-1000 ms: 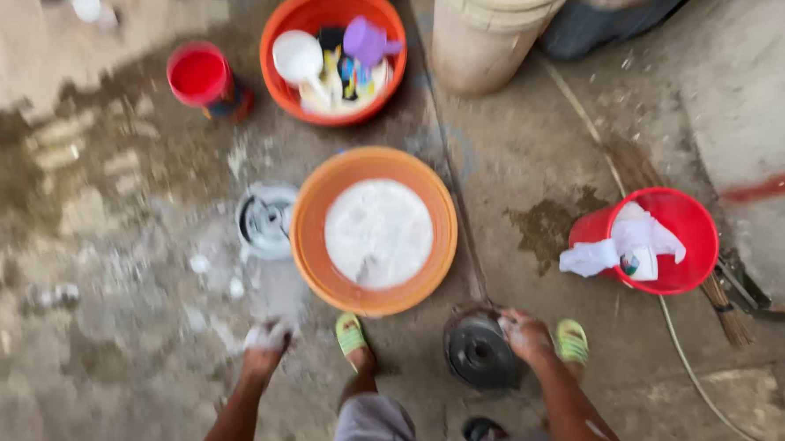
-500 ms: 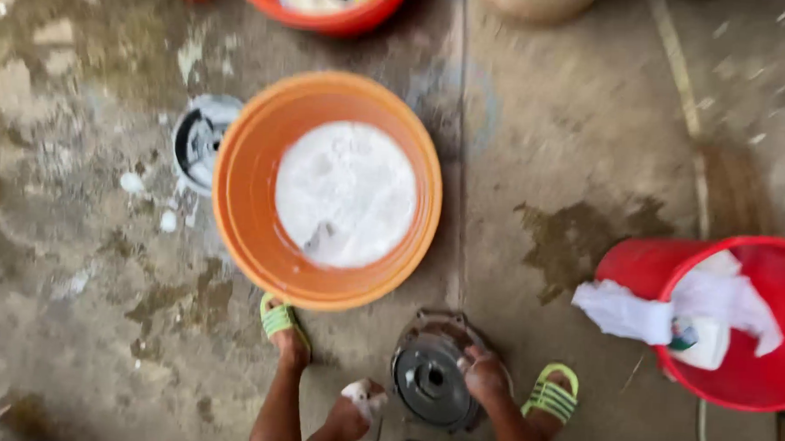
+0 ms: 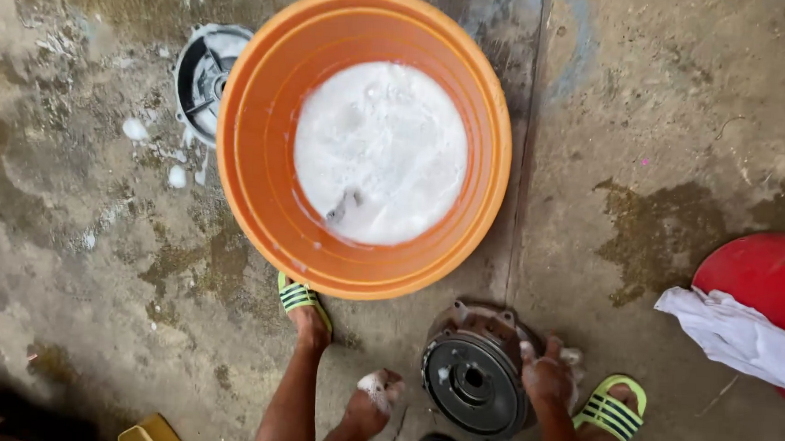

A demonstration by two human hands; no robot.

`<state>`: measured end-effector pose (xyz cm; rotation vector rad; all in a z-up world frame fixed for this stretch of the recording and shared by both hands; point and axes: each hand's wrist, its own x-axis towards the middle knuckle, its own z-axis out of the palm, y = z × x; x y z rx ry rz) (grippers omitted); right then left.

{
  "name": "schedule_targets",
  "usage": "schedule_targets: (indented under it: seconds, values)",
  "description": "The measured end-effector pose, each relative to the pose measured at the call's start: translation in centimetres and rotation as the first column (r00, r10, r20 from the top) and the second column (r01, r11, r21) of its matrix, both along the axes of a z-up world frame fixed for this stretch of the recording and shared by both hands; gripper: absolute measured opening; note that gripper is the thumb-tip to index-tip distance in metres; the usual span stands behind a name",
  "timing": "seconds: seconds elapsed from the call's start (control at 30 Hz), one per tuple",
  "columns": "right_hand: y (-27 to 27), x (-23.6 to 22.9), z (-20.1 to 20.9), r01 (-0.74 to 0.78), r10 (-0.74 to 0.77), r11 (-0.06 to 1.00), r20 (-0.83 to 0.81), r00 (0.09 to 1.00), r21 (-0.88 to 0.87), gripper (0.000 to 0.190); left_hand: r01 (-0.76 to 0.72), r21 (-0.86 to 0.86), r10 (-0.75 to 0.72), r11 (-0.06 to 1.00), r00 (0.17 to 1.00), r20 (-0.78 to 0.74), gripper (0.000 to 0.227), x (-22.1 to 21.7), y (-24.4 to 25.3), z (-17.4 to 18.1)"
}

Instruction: Scrubbing a metal mechanical component with a rag in a basin of soapy water.

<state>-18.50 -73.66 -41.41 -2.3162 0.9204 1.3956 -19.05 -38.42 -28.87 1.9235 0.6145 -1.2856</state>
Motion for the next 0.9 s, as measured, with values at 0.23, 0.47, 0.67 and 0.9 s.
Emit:
schedule_targets:
  seconds: [0.23,0.47,0.67,0.9]
  values:
    - [-3.9,-4.5,-7.1,0.100,-0.098,0.986,-0.018,0.995,0.131,0.074,0.040,0.065,-0.027,0.997,0.981,-0.191,0.029,2.8,0.4,2.5]
    - [-4.1,-3.4,-5.1,0.201,-0.169,0.959,-0.165,0.972,0.202,0.090,0.062,0.023,-0.059,0.998,0.991,-0.117,0.031,-0.1,2.2,0.8]
    - [-0.9,-3.5,-1.9,0.450,-0.439,0.864,-0.103,0.893,0.227,0.096,0.137,-0.039,-0.136,0.990,0.990,0.025,0.035,-1.7,0.9,-1.2]
    - [7.3,-12.6,-3.0,0.416,-0.492,0.760,0.024,0.870,0.500,0.092,-0.035,-0.007,0.035,0.999,0.997,-0.062,0.032,0.0,-3.4,3.1]
